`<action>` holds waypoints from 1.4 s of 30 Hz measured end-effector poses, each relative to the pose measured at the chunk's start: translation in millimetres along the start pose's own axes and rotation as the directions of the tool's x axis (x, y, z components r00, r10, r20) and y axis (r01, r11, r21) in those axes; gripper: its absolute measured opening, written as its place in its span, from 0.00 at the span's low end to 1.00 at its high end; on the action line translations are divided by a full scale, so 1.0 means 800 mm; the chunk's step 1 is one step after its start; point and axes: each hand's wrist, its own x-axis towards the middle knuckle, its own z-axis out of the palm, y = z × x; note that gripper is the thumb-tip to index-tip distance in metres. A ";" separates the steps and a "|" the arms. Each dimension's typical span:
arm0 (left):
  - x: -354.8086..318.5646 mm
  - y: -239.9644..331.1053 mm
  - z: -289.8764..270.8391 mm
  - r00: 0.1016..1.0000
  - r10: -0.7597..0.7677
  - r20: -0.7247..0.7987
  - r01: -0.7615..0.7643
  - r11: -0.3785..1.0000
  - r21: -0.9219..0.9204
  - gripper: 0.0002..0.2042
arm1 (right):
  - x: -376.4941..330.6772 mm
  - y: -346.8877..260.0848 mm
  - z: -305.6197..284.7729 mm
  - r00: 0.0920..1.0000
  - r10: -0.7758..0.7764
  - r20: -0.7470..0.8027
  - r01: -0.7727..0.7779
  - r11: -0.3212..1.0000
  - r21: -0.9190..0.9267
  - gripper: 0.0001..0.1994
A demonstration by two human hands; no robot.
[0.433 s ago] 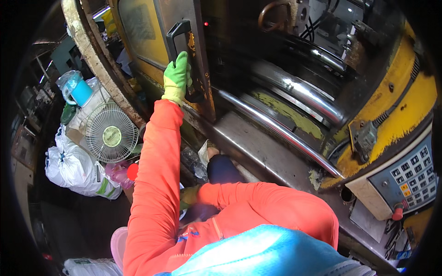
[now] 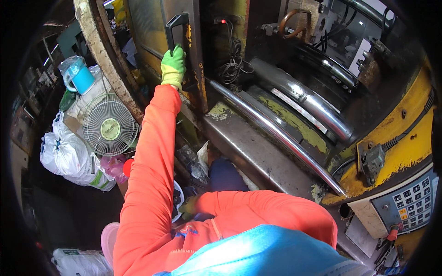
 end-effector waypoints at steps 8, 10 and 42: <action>0.019 -0.005 -0.003 0.998 0.034 -0.053 -0.033 0.999 0.030 0.20 | 0.015 0.011 0.025 0.994 -0.075 -0.075 0.074 0.997 -0.008 0.20; 0.026 -0.006 -0.007 1.000 0.002 -0.031 0.001 0.997 0.082 0.21 | 0.019 0.009 0.028 0.994 -0.046 -0.100 0.050 0.998 0.034 0.21; 0.001 -0.005 -0.003 0.999 0.033 0.009 -0.032 0.995 -0.091 0.19 | -0.007 -0.023 -0.005 0.999 -0.016 -0.040 0.016 1.000 -0.016 0.16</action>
